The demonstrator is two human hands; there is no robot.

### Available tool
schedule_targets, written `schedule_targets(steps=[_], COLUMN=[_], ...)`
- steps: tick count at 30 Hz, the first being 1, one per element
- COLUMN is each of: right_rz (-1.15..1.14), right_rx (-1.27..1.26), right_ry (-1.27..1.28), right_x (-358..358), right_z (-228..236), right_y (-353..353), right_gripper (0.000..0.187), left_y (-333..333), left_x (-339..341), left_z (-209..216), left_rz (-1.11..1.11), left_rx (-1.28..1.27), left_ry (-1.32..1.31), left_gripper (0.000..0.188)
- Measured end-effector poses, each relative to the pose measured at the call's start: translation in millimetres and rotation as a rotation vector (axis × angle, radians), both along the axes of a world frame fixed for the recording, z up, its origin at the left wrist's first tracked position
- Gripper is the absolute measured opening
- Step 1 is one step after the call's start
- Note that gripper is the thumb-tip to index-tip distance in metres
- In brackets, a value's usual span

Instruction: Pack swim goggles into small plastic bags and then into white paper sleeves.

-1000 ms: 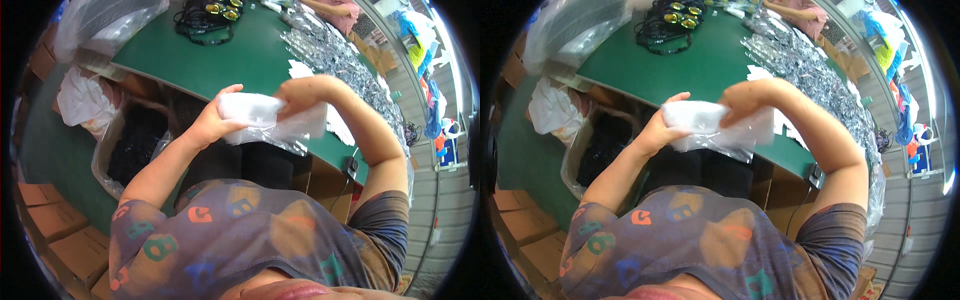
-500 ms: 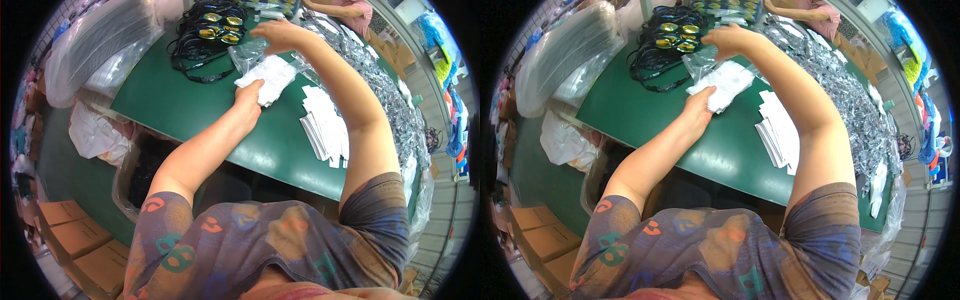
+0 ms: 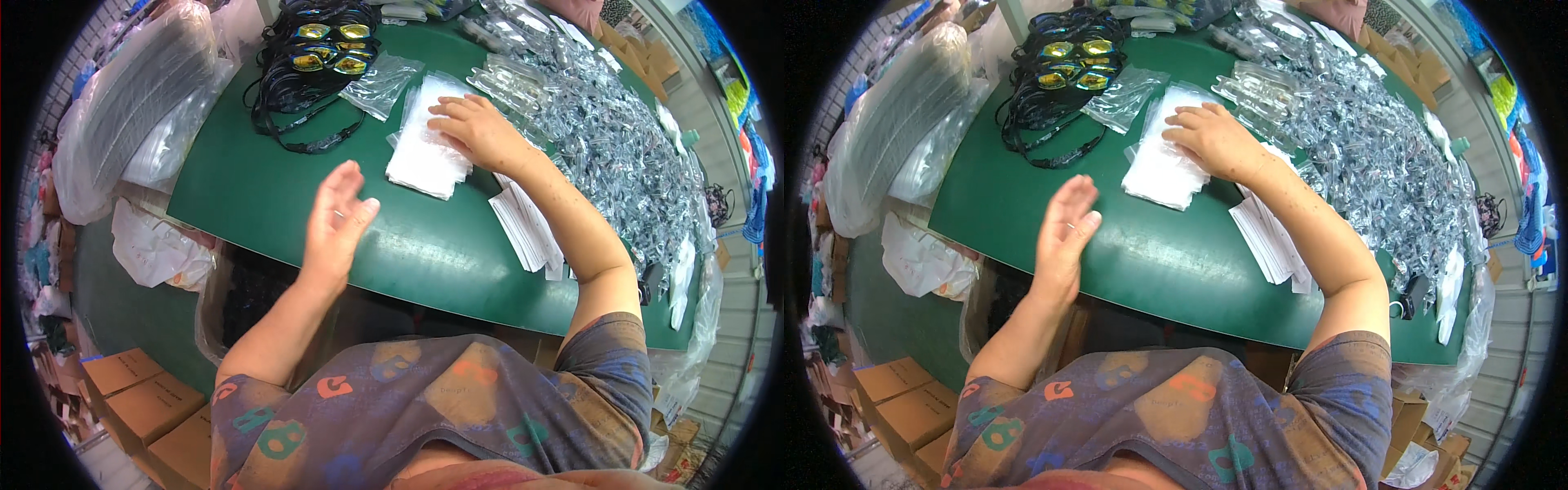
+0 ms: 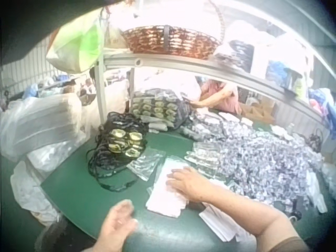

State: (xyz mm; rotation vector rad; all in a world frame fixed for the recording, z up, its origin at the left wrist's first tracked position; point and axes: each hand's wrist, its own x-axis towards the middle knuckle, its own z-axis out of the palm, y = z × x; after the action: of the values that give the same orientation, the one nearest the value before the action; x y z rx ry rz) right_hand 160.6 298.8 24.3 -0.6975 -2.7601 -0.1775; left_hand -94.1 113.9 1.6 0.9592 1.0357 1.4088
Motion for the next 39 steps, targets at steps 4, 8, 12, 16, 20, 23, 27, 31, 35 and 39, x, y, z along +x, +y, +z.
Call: schedule_targets(steps=[4, 8, 12, 16, 20, 23, 27, 31, 35, 39], right_rz=[0.062, 0.122, 0.123, 0.148, 0.161, 0.169, 0.256, 0.359, 0.244, -0.049], right_rx=[-0.185, -0.314, -0.409, -0.421, -0.351, -0.190, -0.044, -0.018, 0.062, -0.113], right_ry=[0.131, 0.023, 0.059, 0.083, 0.055, 0.032, 0.098, 0.218, 0.330, 0.225], right_x=[-10, -10, -16, -13, -6, -5, -10, 0, 18, 25], right_z=[7, -25, -41, -42, -38, -37, -19, -1, 26, 15], right_y=[-21, -40, -30, -28, -26, -28, -44, -69, -78, -61], right_gripper=[0.034, 0.040, 0.045, 0.044, 0.044, 0.043, 0.032, 0.019, 0.018, 0.037], left_y=[50, 129, 187, 201, 181, 160, 151, 149, 140, 123], left_x=[-34, -43, -47, -41, -10, 8, 24, 28, 25, 26], left_z=[8, -1, -33, -5, 32, 32, -2, -27, -29, -9], left_rz=[0.185, 0.174, 0.034, 0.142, 0.195, 0.003, -0.247, -0.376, -0.338, -0.268], left_rx=[0.579, 0.757, 0.659, 0.737, 0.928, 0.911, 0.750, 0.397, 0.815, 0.852], left_ry=[0.795, 1.264, 1.656, 1.493, 1.305, 1.263, 0.999, 0.891, 1.150, 1.072], left_gripper=[0.023, 0.027, 0.026, 0.011, 0.010, 0.013, 0.021, 0.027, 0.029, 0.027])
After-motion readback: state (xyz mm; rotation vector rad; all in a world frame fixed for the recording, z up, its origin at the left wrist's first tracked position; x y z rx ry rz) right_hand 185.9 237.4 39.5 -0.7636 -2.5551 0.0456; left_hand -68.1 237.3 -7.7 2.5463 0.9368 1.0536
